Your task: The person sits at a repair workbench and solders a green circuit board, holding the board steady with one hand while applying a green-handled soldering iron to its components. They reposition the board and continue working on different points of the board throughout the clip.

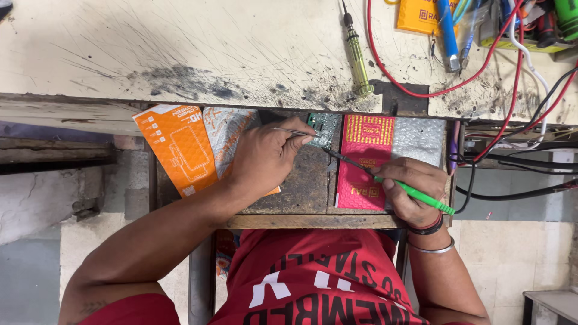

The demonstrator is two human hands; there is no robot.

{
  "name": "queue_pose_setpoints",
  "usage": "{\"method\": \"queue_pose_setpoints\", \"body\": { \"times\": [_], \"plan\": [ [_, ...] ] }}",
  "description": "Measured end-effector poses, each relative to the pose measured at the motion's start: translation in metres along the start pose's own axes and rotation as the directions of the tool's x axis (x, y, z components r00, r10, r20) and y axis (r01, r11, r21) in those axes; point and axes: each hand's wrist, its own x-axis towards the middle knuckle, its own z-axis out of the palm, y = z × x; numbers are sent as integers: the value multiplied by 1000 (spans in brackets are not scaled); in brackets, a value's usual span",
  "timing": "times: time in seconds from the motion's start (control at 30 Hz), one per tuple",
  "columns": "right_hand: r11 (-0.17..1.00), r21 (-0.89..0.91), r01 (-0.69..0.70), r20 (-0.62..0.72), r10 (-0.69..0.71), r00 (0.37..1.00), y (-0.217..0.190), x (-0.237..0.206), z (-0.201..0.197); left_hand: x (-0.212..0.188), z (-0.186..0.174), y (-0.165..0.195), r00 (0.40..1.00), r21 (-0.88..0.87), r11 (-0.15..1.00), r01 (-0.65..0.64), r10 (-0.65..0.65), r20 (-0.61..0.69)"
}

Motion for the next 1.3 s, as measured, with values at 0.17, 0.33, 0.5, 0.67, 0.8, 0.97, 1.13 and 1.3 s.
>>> {"method": "queue_pose_setpoints", "body": {
  "times": [0.17, 0.33, 0.5, 0.67, 0.8, 0.97, 1.13, 1.3],
  "plan": [
    [1000, -12, 3, 2, -3, 1000, 0, 1, 2, 0, 0, -1, 998, -9, 999, -46, 46, -38],
    [1000, -4, 15, 0, -15, 1000, 0, 2, 0, 0, 0, 0, 999, -13, 1000, -22, 21, -26],
    [999, -42, 0, 26, 1, 1000, 0, 1, 1, -1, -1, 0, 998, -15, 998, -59, 58, -34],
    [1000, -4, 5, 14, -5, 1000, 0, 3, 2, -1, 1, -1, 999, -4, 1000, -27, 27, -32],
    [999, -32, 22, 24, -21, 1000, 1, 3, 1, 0, 2, 0, 993, -29, 995, -91, 89, -73],
    [1000, -19, 2, 13, -2, 1000, -1, 3, 3, -1, 1, -1, 1000, -2, 1000, -10, 10, -13],
    [1000, -11, 21, 0, -21, 1000, 2, 3, 2, 1, 2, -2, 997, -28, 997, -67, 66, -47],
    [1000, -11, 10, 10, -9, 1000, 1, 2, 2, 1, 0, -1, 996, -9, 997, -77, 77, -36]
  ]
}}
